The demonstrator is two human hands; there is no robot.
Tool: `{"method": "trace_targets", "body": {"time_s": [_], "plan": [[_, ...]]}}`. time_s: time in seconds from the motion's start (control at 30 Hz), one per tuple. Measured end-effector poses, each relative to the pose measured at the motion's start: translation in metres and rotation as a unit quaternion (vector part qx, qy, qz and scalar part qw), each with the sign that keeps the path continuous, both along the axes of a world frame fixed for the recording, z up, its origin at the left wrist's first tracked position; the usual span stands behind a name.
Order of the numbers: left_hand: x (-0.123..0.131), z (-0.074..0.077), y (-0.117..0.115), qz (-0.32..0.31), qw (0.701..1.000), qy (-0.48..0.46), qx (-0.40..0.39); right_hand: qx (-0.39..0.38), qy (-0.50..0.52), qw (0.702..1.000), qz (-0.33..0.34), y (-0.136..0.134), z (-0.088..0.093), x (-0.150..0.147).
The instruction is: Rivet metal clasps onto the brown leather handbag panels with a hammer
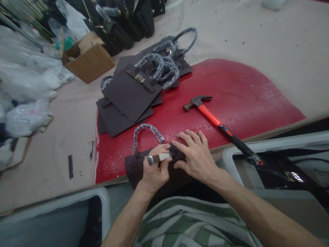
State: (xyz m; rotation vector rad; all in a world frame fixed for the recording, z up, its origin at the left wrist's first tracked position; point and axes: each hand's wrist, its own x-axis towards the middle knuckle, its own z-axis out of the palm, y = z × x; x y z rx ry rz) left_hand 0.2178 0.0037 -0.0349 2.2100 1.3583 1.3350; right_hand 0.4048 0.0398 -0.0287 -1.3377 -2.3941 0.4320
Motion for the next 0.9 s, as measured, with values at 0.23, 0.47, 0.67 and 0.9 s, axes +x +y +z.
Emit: {"method": "trace_targets", "body": {"time_s": [0.23,0.47,0.67,0.9], "plan": [[0.003,0.002,0.001,0.014,1.0,0.018,-0.015,0.012,0.011,1.0,0.008,0.0,0.002,0.001],[0.005,-0.002,0.001,0.033,0.998,0.038,0.034,0.014,0.02,1.0,0.017,0.0,0.006,0.001],[0.006,-0.001,0.001,0.045,0.998,0.039,0.019,0.0,0.038,0.999,0.026,0.002,0.007,0.005],[0.007,-0.004,0.001,0.034,0.999,-0.003,0.006,0.014,0.062,0.998,0.007,0.009,0.004,0.03]]}}
